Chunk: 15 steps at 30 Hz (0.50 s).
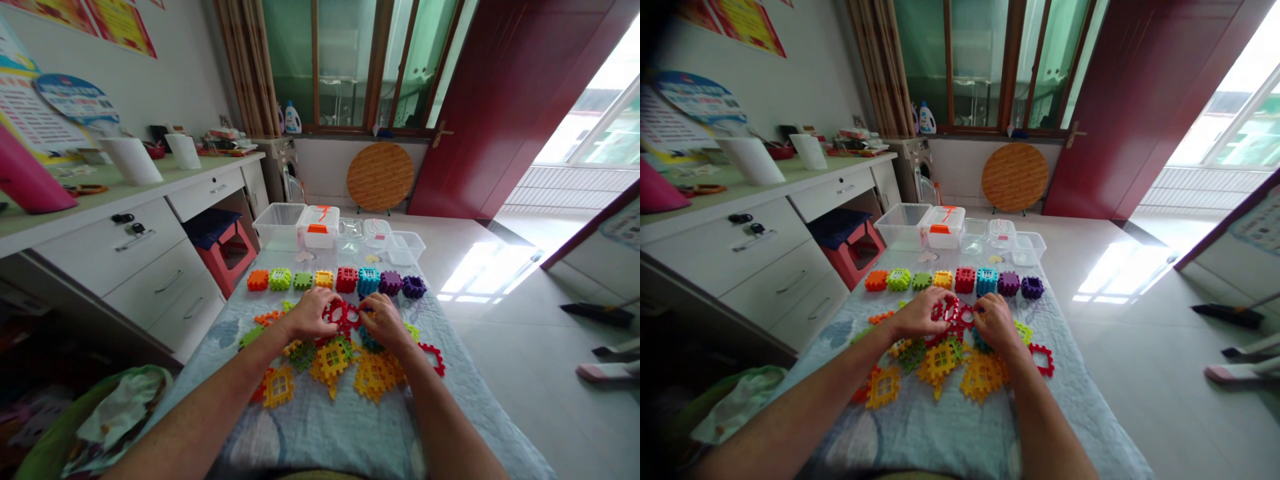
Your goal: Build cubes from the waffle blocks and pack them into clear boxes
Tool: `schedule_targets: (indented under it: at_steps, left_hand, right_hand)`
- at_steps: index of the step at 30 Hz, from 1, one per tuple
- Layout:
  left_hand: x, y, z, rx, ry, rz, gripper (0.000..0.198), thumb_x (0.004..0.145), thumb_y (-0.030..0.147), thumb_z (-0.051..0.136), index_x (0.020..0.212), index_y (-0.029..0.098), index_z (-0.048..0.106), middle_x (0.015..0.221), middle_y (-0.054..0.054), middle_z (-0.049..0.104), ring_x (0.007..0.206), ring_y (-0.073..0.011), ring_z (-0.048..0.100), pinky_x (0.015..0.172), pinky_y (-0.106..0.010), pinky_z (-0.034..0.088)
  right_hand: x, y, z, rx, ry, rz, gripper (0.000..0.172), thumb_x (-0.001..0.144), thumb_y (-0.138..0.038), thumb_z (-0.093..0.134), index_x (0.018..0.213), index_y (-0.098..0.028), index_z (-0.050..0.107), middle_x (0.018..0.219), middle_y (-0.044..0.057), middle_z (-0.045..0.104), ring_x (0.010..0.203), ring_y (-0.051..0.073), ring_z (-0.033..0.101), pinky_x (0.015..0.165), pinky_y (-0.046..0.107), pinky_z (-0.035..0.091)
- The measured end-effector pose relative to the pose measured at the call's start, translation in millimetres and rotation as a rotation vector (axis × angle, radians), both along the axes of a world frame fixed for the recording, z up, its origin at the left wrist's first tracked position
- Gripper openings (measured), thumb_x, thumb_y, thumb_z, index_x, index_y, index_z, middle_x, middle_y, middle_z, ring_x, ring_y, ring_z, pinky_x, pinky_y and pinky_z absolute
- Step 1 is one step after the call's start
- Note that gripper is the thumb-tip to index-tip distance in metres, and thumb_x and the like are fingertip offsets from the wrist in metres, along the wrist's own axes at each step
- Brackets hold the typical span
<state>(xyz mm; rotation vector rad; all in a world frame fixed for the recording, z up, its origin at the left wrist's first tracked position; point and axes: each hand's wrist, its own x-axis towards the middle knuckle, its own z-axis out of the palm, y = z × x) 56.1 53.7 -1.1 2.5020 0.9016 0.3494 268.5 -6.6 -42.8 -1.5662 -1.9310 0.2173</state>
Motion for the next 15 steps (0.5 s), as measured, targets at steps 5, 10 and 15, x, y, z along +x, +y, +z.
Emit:
schedule_targets:
  at_steps: [5,10,15]
  left_hand:
    - [4,-1,-6.5,-0.485,-0.441,0.082,0.058,0.065,0.026,0.066,0.121,0.023,0.051,0.107,-0.004,0.054,0.093,-0.018,0.056,0.074,-0.028,0.048]
    - [-1,-4,-8.6,-0.773,-0.737,0.064,0.053,0.063,0.024,0.065,0.113,0.022,0.05,0.095,-0.001,0.053,0.085,-0.0131,0.054,0.072,-0.024,0.047]
    - [-9,1,-12.3,-0.63,-0.594,0.21,0.049,0.06,0.018,0.067,0.101,0.022,0.042,0.089,0.001,0.055,0.075,-0.0121,0.056,0.07,-0.026,0.048]
  right_hand:
    - [1,1,-1.9,0.009,-0.001,-0.009,0.011,0.079,-0.014,0.057,0.078,-0.019,0.067,0.082,0.005,0.063,0.082,0.019,0.055,0.08,0.031,0.04]
    - [3,1,-4.1,0.007,-0.001,-0.023,0.01,0.079,-0.013,0.058,0.077,-0.019,0.066,0.081,0.004,0.063,0.082,0.019,0.055,0.079,0.03,0.04]
    - [3,1,-3.8,0.01,0.004,-0.009,0.011,0.078,-0.013,0.057,0.076,-0.019,0.066,0.081,0.005,0.063,0.082,0.018,0.055,0.079,0.03,0.04]
